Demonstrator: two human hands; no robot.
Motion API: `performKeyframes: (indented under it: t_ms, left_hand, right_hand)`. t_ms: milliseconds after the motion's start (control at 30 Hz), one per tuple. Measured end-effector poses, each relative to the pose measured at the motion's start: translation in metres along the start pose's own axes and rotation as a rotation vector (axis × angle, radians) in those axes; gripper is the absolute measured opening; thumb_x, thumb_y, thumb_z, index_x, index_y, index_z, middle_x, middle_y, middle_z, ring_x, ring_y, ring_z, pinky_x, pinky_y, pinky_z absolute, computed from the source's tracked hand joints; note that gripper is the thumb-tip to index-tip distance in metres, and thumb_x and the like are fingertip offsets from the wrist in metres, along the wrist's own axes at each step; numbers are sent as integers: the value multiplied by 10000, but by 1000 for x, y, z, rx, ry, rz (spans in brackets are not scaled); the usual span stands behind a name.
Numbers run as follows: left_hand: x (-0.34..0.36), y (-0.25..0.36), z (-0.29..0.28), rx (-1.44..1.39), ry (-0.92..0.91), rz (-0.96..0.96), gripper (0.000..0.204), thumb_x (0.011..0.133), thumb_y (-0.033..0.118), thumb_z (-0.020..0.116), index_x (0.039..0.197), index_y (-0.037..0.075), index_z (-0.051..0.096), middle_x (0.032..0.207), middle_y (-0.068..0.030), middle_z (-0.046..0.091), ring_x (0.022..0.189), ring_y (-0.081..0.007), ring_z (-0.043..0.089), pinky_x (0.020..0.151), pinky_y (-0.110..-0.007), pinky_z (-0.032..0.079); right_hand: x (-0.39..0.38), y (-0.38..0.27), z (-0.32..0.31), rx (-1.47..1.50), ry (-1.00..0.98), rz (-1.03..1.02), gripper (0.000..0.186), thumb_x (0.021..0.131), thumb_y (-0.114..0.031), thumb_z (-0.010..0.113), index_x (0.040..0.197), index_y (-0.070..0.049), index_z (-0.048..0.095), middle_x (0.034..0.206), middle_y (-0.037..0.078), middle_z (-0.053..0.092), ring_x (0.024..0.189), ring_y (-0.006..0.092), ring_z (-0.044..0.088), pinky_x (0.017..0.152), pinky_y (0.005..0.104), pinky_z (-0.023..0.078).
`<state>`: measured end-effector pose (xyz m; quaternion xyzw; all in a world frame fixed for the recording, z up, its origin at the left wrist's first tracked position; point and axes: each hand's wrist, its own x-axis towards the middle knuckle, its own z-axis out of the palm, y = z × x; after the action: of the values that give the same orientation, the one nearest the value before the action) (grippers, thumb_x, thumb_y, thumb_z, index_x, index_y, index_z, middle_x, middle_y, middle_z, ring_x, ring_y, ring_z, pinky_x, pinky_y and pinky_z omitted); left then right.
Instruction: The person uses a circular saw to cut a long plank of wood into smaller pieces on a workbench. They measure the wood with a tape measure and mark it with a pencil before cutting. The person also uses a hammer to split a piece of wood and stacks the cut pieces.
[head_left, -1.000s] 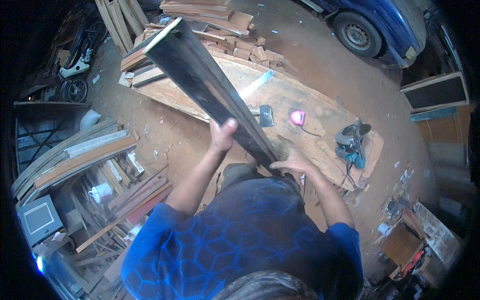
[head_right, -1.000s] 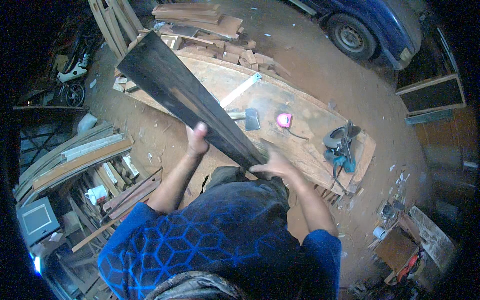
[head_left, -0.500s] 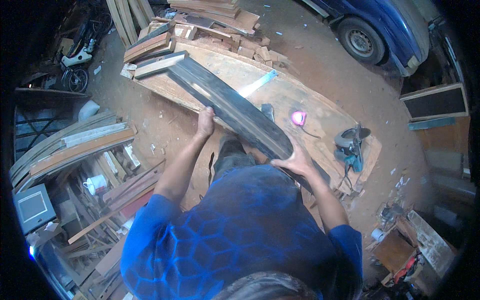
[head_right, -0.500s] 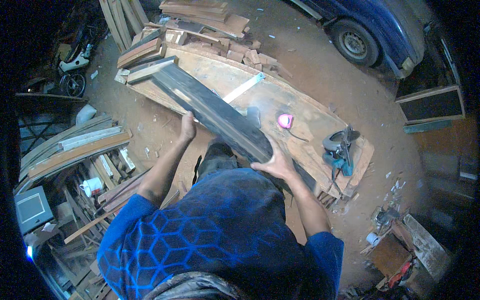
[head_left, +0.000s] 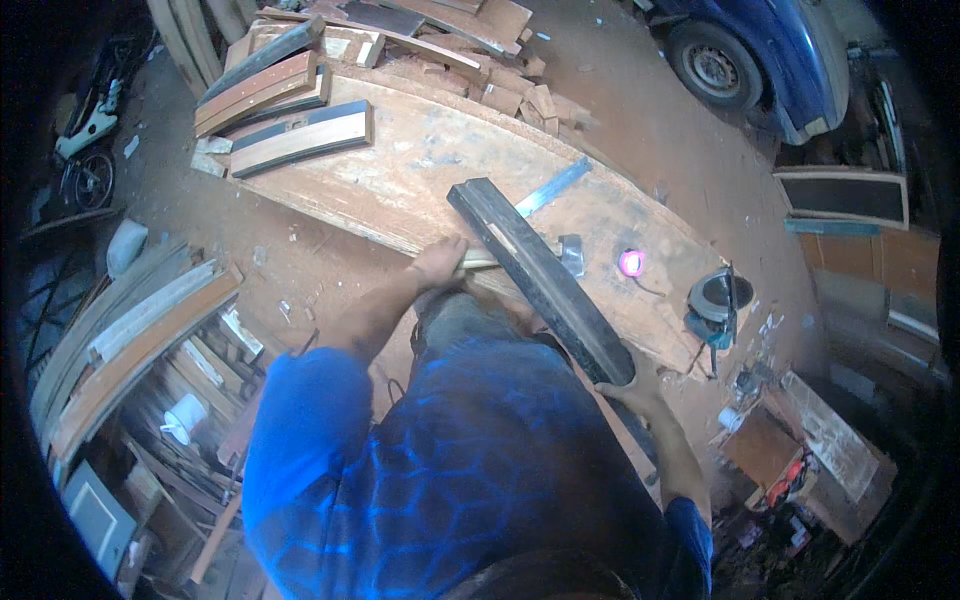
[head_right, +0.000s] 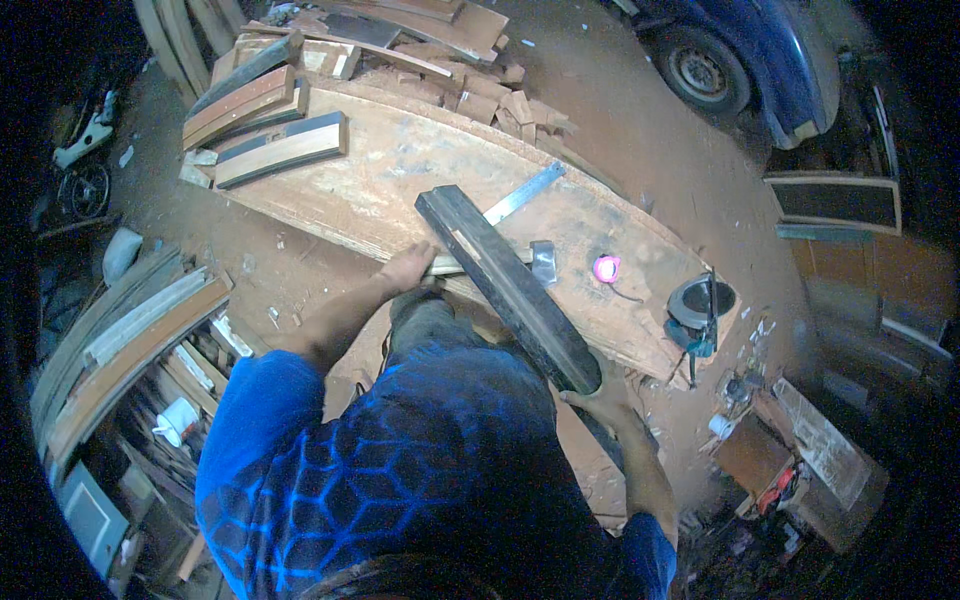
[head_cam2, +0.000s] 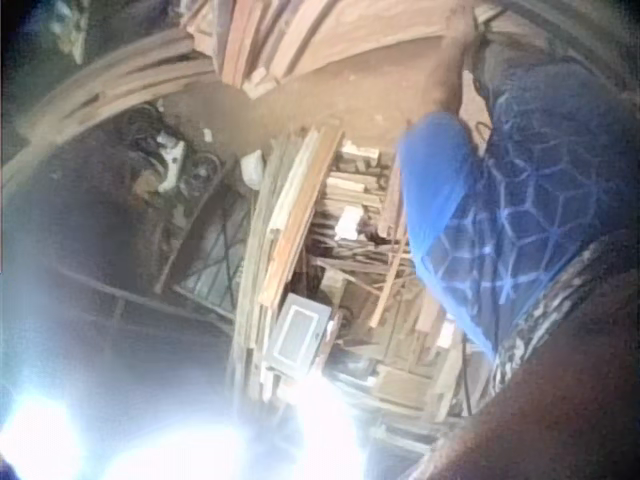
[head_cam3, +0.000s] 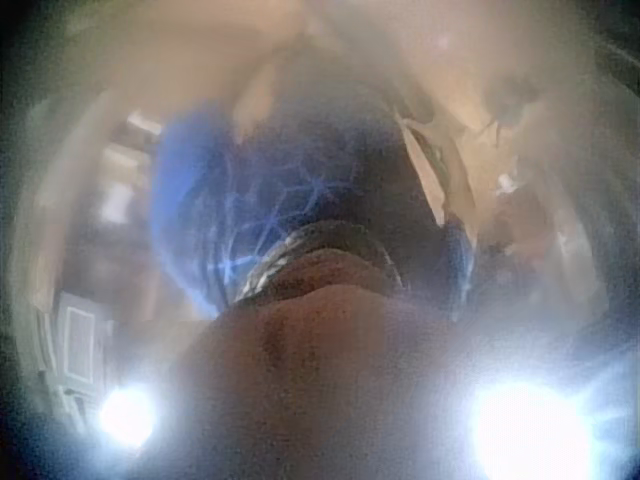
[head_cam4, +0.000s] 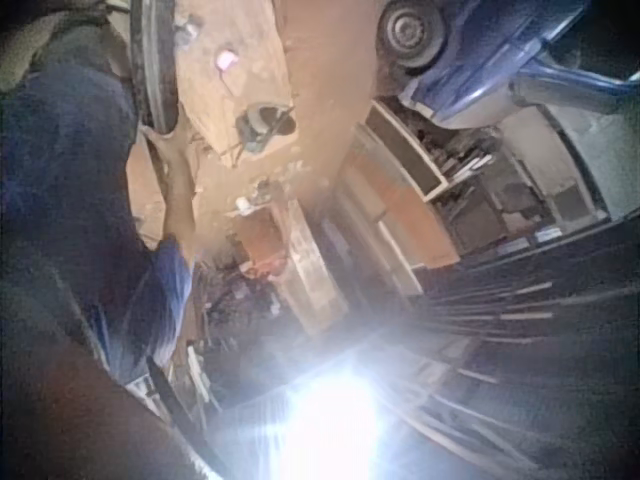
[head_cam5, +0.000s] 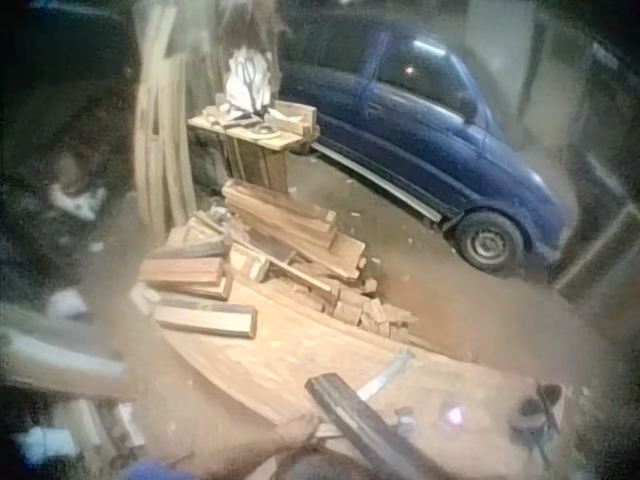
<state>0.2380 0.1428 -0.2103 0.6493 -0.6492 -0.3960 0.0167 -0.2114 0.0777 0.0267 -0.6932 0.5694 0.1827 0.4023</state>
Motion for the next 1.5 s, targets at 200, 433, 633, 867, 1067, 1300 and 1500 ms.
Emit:
performKeyframes:
  t_ms: [200, 433, 633, 867, 1067, 1300, 1500]
  left_hand:
    - [-103, -92, -118, 46, -78, -263, 495, 803, 271, 813, 1170, 42, 572, 1042, -233, 692, 999, -431, 678, 880, -513, 540]
    - [-267, -180, -180, 277, 226, -472, 438, 783, 169, 735, 1147, 7, 554, 1030, -252, 659, 871, -468, 662, 782, -546, 545]
    - [-301, -184, -205, 287, 368, -688, 384, 761, 190, 741, 1017, -27, 554, 919, -256, 658, 849, -470, 658, 744, -531, 525]
    - [-244, -100, -227, 139, 532, -712, 456, 763, 240, 794, 1094, -18, 617, 874, -255, 680, 835, -451, 675, 739, -523, 527]
    - [-161, 22, -250, -73, 430, -475, 452, 819, 268, 789, 1119, -33, 633, 868, -231, 714, 759, -395, 719, 664, -492, 567]
    - [-5, 89, -195, -558, -108, -83, 613, 1018, 522, 531, 1266, -34, 599, 1217, -299, 653, 1139, -426, 636, 963, -500, 507]
    - [142, 18, -35, 187, 330, 89, 386, 934, 316, 609, 1180, 20, 632, 1055, -172, 677, 1065, -359, 637, 966, -510, 455]
  right_hand:
    - [-8, -41, -15, -128, 50, -66, 1076, 595, -436, 946, 1484, -87, 452, 1444, 239, 466, 1389, 421, 421, 1165, 479, 373]
    - [93, -14, 55, -214, 233, -464, 1027, 603, -391, 926, 1483, -136, 463, 1382, 293, 445, 1260, 477, 458, 1054, 566, 385]
    - [193, -39, 138, -330, 321, -465, 1058, 624, -408, 899, 1527, -142, 416, 1464, 294, 382, 1381, 492, 353, 1164, 599, 271]
    - [214, -158, 158, -39, 254, -351, 981, 806, -442, 812, 1537, 10, 340, 1509, 312, 387, 1436, 460, 346, 1209, 583, 253]
    - [229, -306, 103, 1492, -464, -17, 677, 919, -463, 740, 1379, -13, 530, 1332, 187, 619, 1220, 281, 610, 1056, 444, 489]
    - [258, -215, 25, 1658, 7, 244, 230, 894, -299, 712, 988, -129, 588, 832, 30, 546, 743, 200, 567, 668, 388, 511]
    - [128, -57, 37, 1393, 112, 346, 149, 926, -167, 640, 1040, -112, 562, 753, 18, 545, 554, 153, 549, 485, 315, 480]
